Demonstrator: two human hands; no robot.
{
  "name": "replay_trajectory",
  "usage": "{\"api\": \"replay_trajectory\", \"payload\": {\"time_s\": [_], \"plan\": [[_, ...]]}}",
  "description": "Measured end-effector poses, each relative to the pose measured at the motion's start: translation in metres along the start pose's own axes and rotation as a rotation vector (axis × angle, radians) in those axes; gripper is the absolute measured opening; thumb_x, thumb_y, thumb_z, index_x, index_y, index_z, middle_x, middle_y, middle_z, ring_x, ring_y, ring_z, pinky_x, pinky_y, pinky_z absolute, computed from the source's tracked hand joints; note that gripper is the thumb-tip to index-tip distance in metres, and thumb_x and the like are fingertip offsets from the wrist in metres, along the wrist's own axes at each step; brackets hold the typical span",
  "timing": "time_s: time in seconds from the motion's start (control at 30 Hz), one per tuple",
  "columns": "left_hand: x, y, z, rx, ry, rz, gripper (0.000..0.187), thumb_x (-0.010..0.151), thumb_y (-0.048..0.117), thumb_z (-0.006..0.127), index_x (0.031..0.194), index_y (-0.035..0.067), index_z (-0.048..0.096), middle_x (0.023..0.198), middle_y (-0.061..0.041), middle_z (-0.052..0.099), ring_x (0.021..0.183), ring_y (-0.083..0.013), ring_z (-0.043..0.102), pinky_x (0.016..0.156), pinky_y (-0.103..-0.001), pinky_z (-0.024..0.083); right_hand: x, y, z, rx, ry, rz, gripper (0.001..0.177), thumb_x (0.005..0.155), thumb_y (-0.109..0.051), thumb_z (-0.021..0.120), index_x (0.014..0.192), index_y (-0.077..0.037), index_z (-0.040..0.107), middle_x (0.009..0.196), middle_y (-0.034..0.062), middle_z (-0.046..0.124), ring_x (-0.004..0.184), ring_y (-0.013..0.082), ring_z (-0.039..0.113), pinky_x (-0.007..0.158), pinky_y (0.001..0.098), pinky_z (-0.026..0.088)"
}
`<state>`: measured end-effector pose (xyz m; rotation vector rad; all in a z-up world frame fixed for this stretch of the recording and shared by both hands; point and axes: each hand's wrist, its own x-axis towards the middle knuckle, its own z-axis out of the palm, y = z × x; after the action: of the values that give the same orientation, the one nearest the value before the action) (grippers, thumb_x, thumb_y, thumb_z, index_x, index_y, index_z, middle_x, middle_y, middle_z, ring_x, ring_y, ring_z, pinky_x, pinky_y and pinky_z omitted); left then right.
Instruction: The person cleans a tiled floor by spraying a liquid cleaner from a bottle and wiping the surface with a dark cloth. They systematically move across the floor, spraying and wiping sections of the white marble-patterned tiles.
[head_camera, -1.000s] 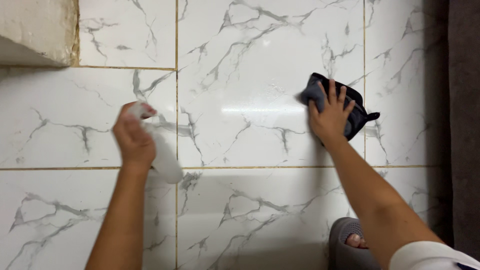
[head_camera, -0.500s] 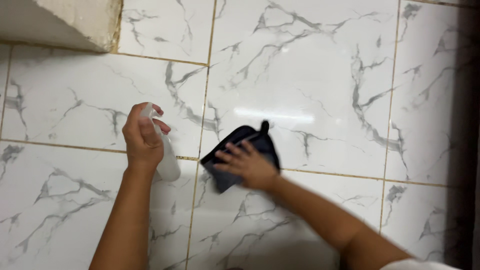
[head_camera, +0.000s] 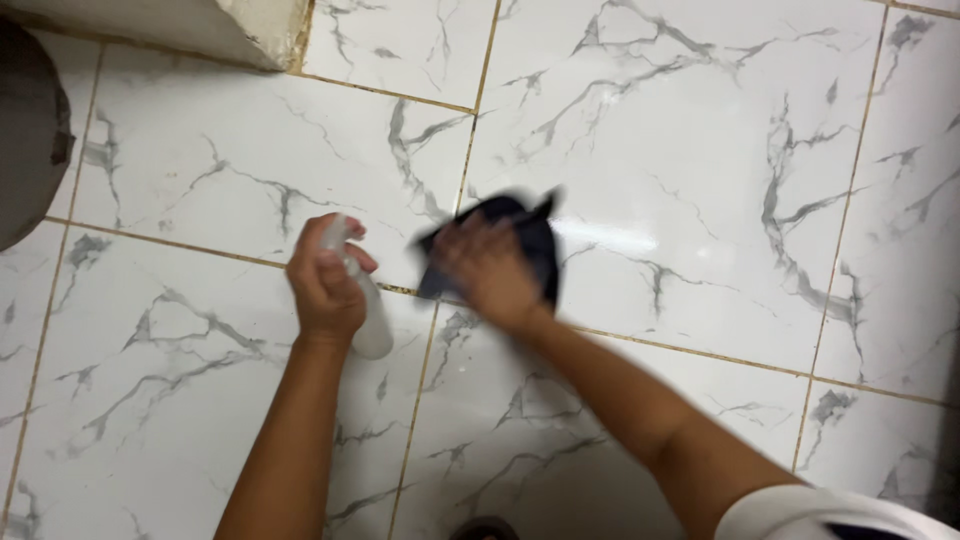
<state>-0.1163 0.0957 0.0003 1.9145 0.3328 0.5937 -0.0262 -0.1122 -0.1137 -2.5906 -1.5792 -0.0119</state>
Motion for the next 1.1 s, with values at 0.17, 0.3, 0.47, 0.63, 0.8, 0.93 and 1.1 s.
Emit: {"api": "replay_trajectory", "payload": {"time_s": [0.17, 0.3, 0.47, 0.63, 0.8, 0.93, 1.1], "plan": [[0.004, 0.007, 0.009, 0.021, -0.035, 0.073, 0.084, 0.107, 0.070, 0.027, 0.117, -0.007, 0.058, 0.104, -0.016, 0.064, 0.066, -0.0196, 0.066, 0.062, -0.031, 0.054, -0.005, -0.012, -0.007, 0.209, -0.036, -0.393, 0.075, 0.080, -0.035, 0.066, 0.152, -0.028, 0.043, 0.162, 0.0037, 0.038, 0.149, 0.0338, 0.034, 0.117, 0.0659, 0.025], [-0.009, 0.008, 0.004, 0.046, -0.037, 0.039, 0.083, 0.107, 0.071, 0.024, 0.114, -0.004, 0.059, 0.106, -0.013, 0.064, 0.069, -0.0182, 0.067, 0.063, -0.031, 0.053, 0.031, 0.095, 0.007, -0.039, -0.073, 0.079, 0.069, 0.091, -0.021, 0.061, 0.157, -0.033, 0.042, 0.165, 0.0024, 0.039, 0.152, 0.0316, 0.033, 0.119, 0.0596, 0.024], [-0.024, 0.015, -0.001, 0.041, -0.012, 0.101, 0.084, 0.107, 0.072, 0.022, 0.112, -0.003, 0.059, 0.108, -0.013, 0.062, 0.071, -0.0179, 0.066, 0.064, -0.030, 0.052, -0.006, 0.206, -0.019, 0.174, 0.165, 0.578, 0.062, 0.103, -0.037, 0.059, 0.160, -0.022, 0.040, 0.170, 0.0112, 0.031, 0.155, 0.0400, 0.020, 0.120, 0.0663, 0.006], [-0.031, 0.013, -0.002, 0.062, 0.034, 0.114, 0.087, 0.105, 0.075, 0.022, 0.113, -0.003, 0.058, 0.109, -0.012, 0.062, 0.073, -0.0171, 0.068, 0.066, -0.030, 0.055, 0.009, 0.163, 0.005, 0.120, 0.143, 0.648, 0.083, 0.093, -0.029, 0.060, 0.167, -0.010, 0.030, 0.169, 0.0176, 0.033, 0.157, 0.0465, 0.022, 0.125, 0.0682, 0.011], [-0.020, 0.022, 0.013, 0.088, -0.041, 0.075, 0.083, 0.105, 0.074, 0.023, 0.108, -0.002, 0.058, 0.107, -0.013, 0.062, 0.070, -0.0160, 0.066, 0.061, -0.030, 0.053, 0.016, 0.011, 0.002, 0.125, 0.025, 0.061, 0.063, 0.091, -0.032, 0.064, 0.151, -0.023, 0.046, 0.165, 0.0137, 0.031, 0.149, 0.0486, 0.026, 0.116, 0.0726, 0.018], [-0.011, 0.033, 0.037, 0.111, -0.129, 0.112, 0.079, 0.106, 0.071, 0.027, 0.109, -0.002, 0.060, 0.105, -0.014, 0.063, 0.069, -0.0181, 0.065, 0.062, -0.032, 0.053, -0.001, 0.002, -0.027, 0.318, -0.202, -0.150, 0.091, 0.071, -0.035, 0.073, 0.155, -0.026, 0.039, 0.164, 0.0066, 0.030, 0.150, 0.0395, 0.024, 0.117, 0.0670, 0.015], [-0.010, 0.044, 0.065, 0.141, -0.215, 0.159, 0.076, 0.109, 0.067, 0.028, 0.113, -0.002, 0.059, 0.104, -0.014, 0.064, 0.072, -0.0210, 0.065, 0.064, -0.033, 0.054, -0.034, 0.117, -0.038, 0.215, 0.035, 0.261, 0.071, 0.082, -0.022, 0.068, 0.150, -0.031, 0.052, 0.161, -0.0005, 0.043, 0.153, 0.0325, 0.031, 0.125, 0.0609, 0.018]]}}
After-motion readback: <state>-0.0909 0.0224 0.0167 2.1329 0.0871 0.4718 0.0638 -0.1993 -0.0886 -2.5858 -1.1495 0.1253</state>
